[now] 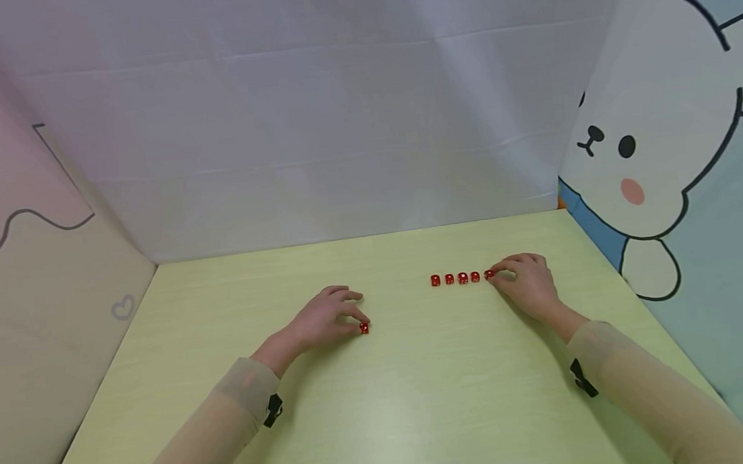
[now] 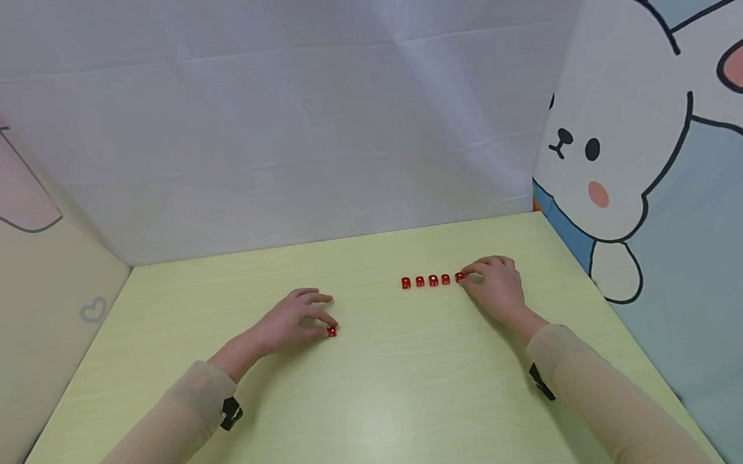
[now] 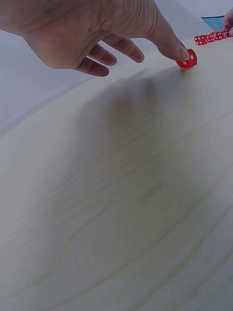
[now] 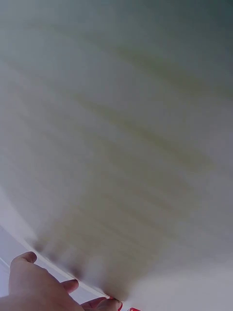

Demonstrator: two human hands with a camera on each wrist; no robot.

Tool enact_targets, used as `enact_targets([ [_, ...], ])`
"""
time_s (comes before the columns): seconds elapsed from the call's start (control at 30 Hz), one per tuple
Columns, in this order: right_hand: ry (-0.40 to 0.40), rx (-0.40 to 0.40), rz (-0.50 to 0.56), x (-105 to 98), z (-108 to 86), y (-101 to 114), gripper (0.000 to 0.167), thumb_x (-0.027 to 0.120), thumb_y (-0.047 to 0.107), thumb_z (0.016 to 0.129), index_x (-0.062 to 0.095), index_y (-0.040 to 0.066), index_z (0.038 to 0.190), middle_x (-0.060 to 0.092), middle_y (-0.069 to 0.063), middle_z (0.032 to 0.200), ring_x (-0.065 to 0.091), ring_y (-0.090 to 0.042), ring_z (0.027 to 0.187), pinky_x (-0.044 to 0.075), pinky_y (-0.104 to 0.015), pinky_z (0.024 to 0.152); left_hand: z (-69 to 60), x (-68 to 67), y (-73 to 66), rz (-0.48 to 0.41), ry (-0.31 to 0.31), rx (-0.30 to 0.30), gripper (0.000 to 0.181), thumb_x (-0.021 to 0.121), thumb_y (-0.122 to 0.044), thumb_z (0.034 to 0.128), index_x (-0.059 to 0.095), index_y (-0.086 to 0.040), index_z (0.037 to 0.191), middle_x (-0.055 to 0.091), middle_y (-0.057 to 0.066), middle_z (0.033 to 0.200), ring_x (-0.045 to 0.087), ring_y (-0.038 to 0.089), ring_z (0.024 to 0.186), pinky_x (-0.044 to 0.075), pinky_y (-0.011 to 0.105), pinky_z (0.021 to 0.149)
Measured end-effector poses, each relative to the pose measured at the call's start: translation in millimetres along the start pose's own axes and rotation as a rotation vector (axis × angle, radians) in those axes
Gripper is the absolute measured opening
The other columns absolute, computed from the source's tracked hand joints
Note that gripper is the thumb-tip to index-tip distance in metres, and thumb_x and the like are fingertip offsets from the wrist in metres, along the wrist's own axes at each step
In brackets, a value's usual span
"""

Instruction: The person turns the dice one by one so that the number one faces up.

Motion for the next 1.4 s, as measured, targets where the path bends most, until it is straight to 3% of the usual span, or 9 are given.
enact_targets([
  [0.3, 0.002, 0.006, 0.015, -1, 0.8, -1, 0.027, 0.07, 0.025, 0.098, 0.075, 0.004, 0.116, 0.06, -0.024, 0.131, 0.035, -0.05, 0.134, 0.022, -0.065, 0.113, -0.3, -4.4, -1.4, 0.04, -0.021, -0.032, 0.014, 0.077, -0.029, 0.0938, 0.08, -0.028, 0.107, 0.055, 0.01, 0.148, 0.038, 0.039, 0.143, 0.032, 0.054, 0.118],
  [0.5, 0.006, 0.013, 0.011, -1, 1.6, -2, 0.027, 0.069, 0.025, 0.099, 0.074, 0.005, 0.117, 0.059, -0.023, 0.133, 0.033, -0.051, 0.135, 0.023, -0.066, 0.112, -4.1, -7.5, -1.8, 0.068, -0.067, -0.075, 0.009, 0.078, -0.031, 0.0925, 0.079, -0.028, 0.101, 0.055, 0.01, 0.148, 0.041, 0.037, 0.142, 0.033, 0.053, 0.117],
  [1.13, 0.026, 0.035, -0.002, 0, 2.1, 1, 0.031, 0.068, 0.029, 0.1, 0.073, 0.005, 0.119, 0.057, -0.025, 0.137, 0.032, -0.053, 0.135, 0.026, -0.068, 0.11, -11.2, -4.6, -0.5, 0.053, -0.137, -0.182, 0.013, 0.081, -0.037, 0.0888, 0.076, -0.027, 0.095, 0.056, 0.007, 0.146, 0.042, 0.035, 0.14, 0.039, 0.057, 0.111],
  [1.4, 0.029, 0.03, -0.003, -1, 2.4, 0, 0.03, 0.067, 0.027, 0.1, 0.073, 0.004, 0.12, 0.057, -0.025, 0.136, 0.032, -0.053, 0.135, 0.025, -0.069, 0.11, -11.5, -3.8, 0.8, 0.037, -0.131, -0.22, 0.015, 0.082, -0.039, 0.0878, 0.076, -0.027, 0.093, 0.056, 0.007, 0.147, 0.042, 0.035, 0.141, 0.038, 0.055, 0.113],
])
Point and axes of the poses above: each hand's wrist, its own z-axis towards the middle knuckle, its own x-axis out of the palm, y = z × x, the point moved 7 cm from there along z, towards the middle knuckle
